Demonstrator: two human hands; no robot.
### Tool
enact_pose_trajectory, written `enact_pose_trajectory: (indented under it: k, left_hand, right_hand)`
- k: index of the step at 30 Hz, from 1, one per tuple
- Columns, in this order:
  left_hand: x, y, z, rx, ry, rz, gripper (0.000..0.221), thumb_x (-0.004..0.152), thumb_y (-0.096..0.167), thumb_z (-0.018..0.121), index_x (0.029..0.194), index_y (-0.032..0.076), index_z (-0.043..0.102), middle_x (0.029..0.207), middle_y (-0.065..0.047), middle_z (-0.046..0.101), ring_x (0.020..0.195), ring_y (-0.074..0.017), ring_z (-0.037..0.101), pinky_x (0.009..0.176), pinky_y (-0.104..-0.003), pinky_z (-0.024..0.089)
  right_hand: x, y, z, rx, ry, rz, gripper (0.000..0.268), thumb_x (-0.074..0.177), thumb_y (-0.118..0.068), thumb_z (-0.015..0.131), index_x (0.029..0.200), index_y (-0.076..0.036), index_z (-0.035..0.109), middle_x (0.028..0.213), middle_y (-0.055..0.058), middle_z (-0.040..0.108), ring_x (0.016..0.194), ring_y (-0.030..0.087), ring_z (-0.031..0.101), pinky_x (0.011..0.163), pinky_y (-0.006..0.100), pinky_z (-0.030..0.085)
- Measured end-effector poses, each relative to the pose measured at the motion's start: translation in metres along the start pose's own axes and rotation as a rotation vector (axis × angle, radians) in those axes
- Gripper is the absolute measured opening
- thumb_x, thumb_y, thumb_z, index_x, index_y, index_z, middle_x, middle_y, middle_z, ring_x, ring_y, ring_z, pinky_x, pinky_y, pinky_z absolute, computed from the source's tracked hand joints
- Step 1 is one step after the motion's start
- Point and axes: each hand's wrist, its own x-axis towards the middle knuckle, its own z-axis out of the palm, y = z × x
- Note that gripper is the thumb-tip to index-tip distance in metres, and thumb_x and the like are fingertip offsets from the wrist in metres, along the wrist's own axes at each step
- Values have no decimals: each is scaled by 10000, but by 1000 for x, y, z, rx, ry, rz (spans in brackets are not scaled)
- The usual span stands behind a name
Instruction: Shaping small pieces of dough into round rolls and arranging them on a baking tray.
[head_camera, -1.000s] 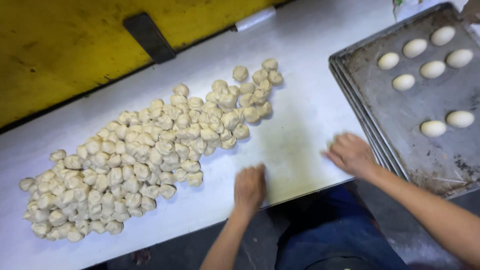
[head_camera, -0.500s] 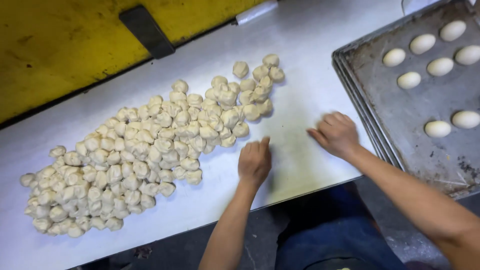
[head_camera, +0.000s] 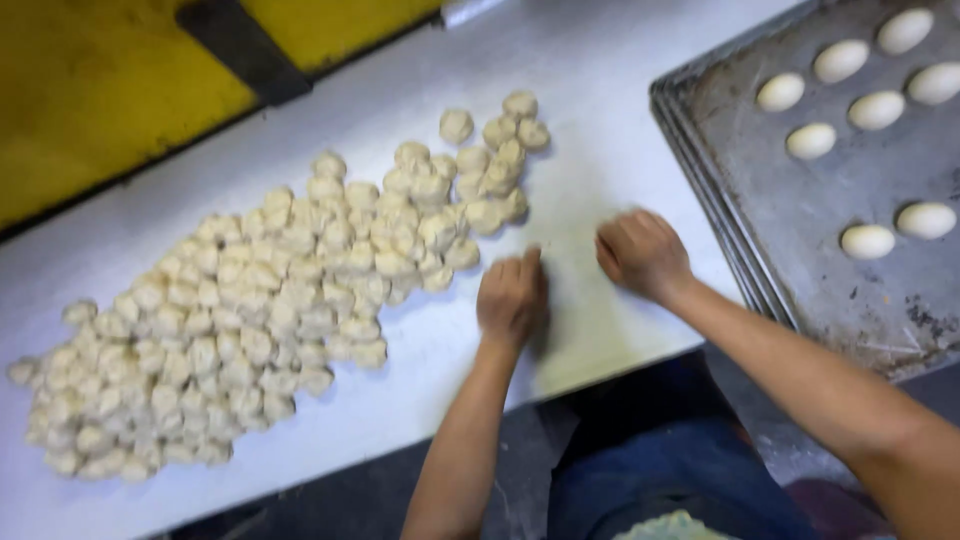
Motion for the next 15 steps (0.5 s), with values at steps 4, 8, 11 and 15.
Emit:
enact_pose_trajectory:
  k: [4, 8, 11, 15]
  left_hand:
    - [10, 13, 5, 123, 91, 15, 102, 953, 163, 633, 990, 107, 709, 653, -25, 460, 585, -217, 517, 535, -361, 438]
    - [-26, 45, -37, -360, -98, -373, 277, 891, 180, 713, 1145, 72, 688, 868, -123, 677, 833, -353, 646, 782, -456, 514]
    - [-24, 53, -88, -611, -292, -421, 443, 782, 9, 704, 1220, -33, 655, 1064, -253, 680, 1055, -486, 623, 962, -546, 474]
    - [-16, 75, -93, -459, -409, -548, 464, 802, 42, 717, 1258, -15, 657, 990, -127, 647, 740, -214, 597, 713, -330, 532]
  right_hand:
    - [12, -13, 10, -47, 74, -75, 191, 756, -187, 747, 916, -186, 643, 731, 13, 497, 686, 226, 560, 647, 366, 496]
    - [-56, -31, -11, 325, -36, 233, 264, 759, -167, 704, 1001, -189, 601, 976, 33, 574, 963, 288, 584, 867, 428, 461]
    - [-83, -29, -35, 410, -28, 281, 440, 732, -74, 630, 1159, -180, 622, 1186, 61, 592, 1116, 308, 587, 980, 436, 451]
    - [-70, -34, -114, 645, -212, 560, 500, 794, 14, 629, 1283, -92, 634, 1111, 74, 621, 1020, 244, 599, 882, 343, 517]
